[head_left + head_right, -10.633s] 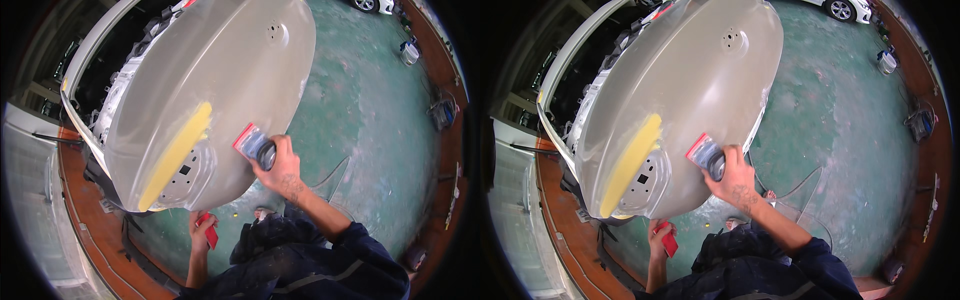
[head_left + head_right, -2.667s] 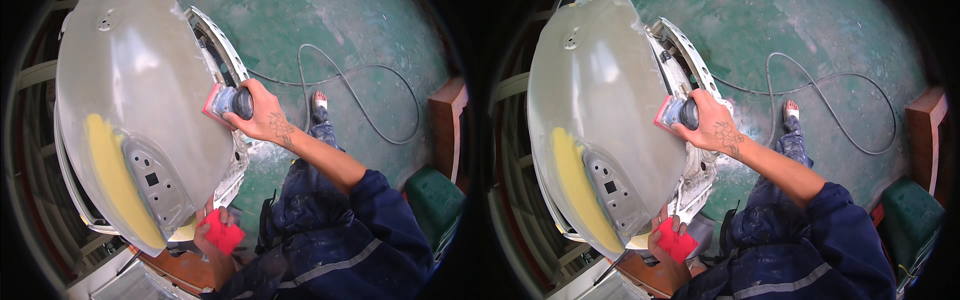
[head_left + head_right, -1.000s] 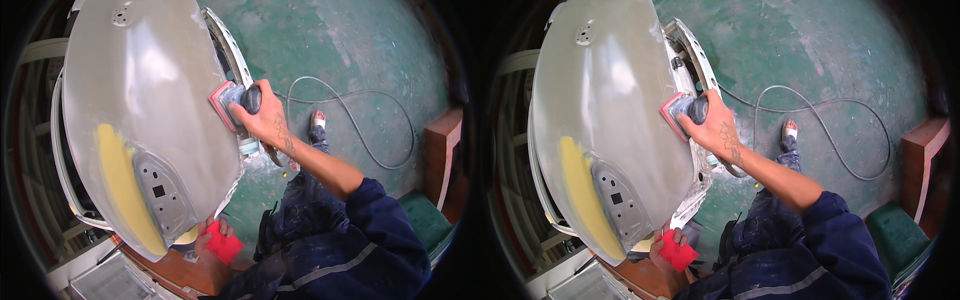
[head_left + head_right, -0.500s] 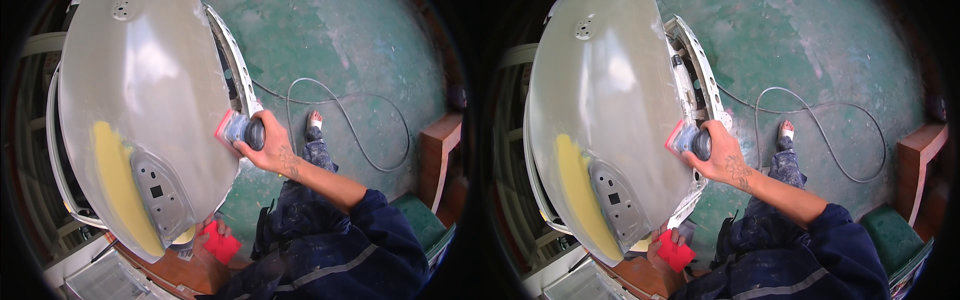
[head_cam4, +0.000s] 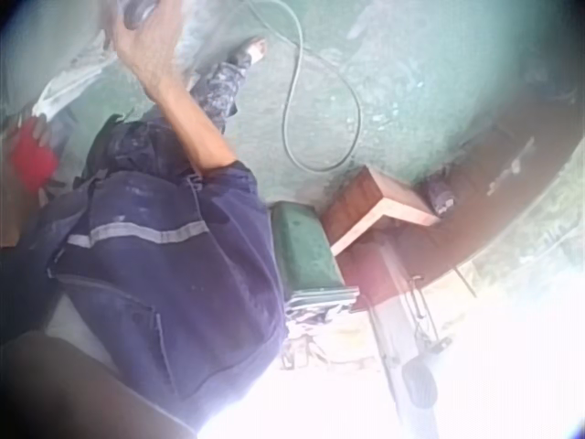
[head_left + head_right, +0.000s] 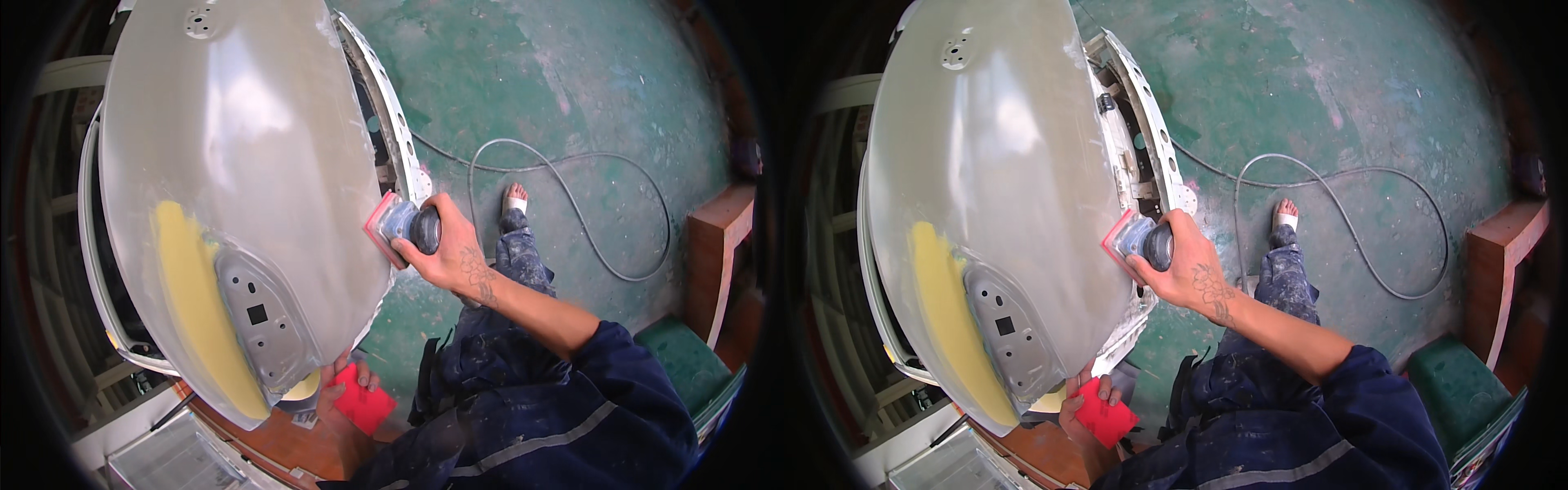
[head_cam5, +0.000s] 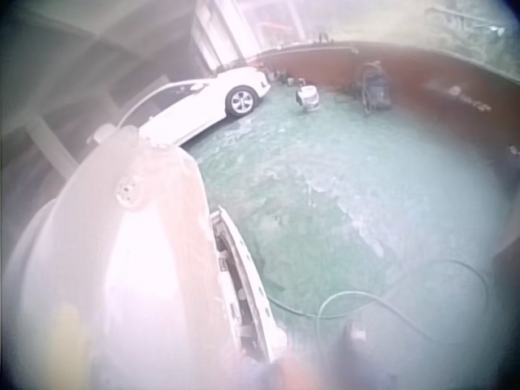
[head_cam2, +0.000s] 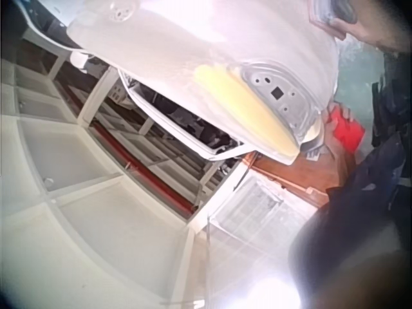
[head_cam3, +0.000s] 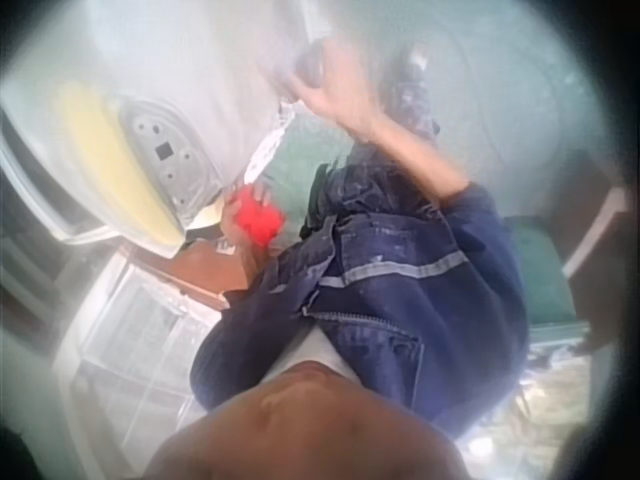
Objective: The person picks up a sanding block and an orbital sander, then sands a detached car hood with the orbital sander. The person moves around the hood, sanding different areas to smooth the surface.
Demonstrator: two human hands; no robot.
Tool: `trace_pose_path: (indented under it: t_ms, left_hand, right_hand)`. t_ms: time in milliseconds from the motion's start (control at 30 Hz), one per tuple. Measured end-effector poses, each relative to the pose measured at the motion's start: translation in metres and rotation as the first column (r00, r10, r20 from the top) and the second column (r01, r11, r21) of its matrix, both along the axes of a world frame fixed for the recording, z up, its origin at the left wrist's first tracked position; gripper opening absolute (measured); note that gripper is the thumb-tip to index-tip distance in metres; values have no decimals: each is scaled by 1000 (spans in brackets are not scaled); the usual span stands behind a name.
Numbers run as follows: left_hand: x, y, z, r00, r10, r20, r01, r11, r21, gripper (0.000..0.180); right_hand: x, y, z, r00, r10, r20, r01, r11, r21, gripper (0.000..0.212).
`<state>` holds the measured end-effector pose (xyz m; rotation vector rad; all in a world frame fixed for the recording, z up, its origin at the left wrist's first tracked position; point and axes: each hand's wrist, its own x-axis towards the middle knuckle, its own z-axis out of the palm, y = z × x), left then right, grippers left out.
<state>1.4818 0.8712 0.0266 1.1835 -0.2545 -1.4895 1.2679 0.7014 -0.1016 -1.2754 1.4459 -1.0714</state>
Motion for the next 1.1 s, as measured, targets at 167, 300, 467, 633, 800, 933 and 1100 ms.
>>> trace_pose_path:
  t_ms: [167, 300, 467, 633, 800, 933, 1100]
  left_hand:
    - [6, 6, -5, 1000, -5, -9, 5, 1000, -20, 40]
    - [4, 3, -3, 1000, 17, -25, -18, 1000, -8, 37]
    - [8, 5, -6, 1000, 5, -31, -6, 1000, -17, 33]
    - [6, 2, -7, 999, -9, -39, 8, 999, -39, 33]
    - [4, 2, -5, 999, 6, -33, -7, 999, -36, 33]
    - [5, 1, -5, 1000, -12, -26, 11, 999, -42, 33]
    - [8, 5, -5, 998, -20, -52, 18, 999, -41, 28]
  right_hand:
    - [1, 0, 3, 1000, -19, -17, 19, 1000, 1, 63]
    - [2, -67, 19, 995, -98, 16, 98, 995, -1, 64]
    - [4, -79, 26, 991, -127, 45, 128, 992, -25, 62]
    - [8, -42, 26, 994, -95, 59, 97, 994, -50, 61]
    - [4, -80, 22, 982, -168, 91, 172, 985, -35, 61]
    - [6, -44, 17, 998, -69, -8, 67, 990, -120, 64]
    - [3, 25, 19, 984, 178, -14, -178, 980, -92, 68]
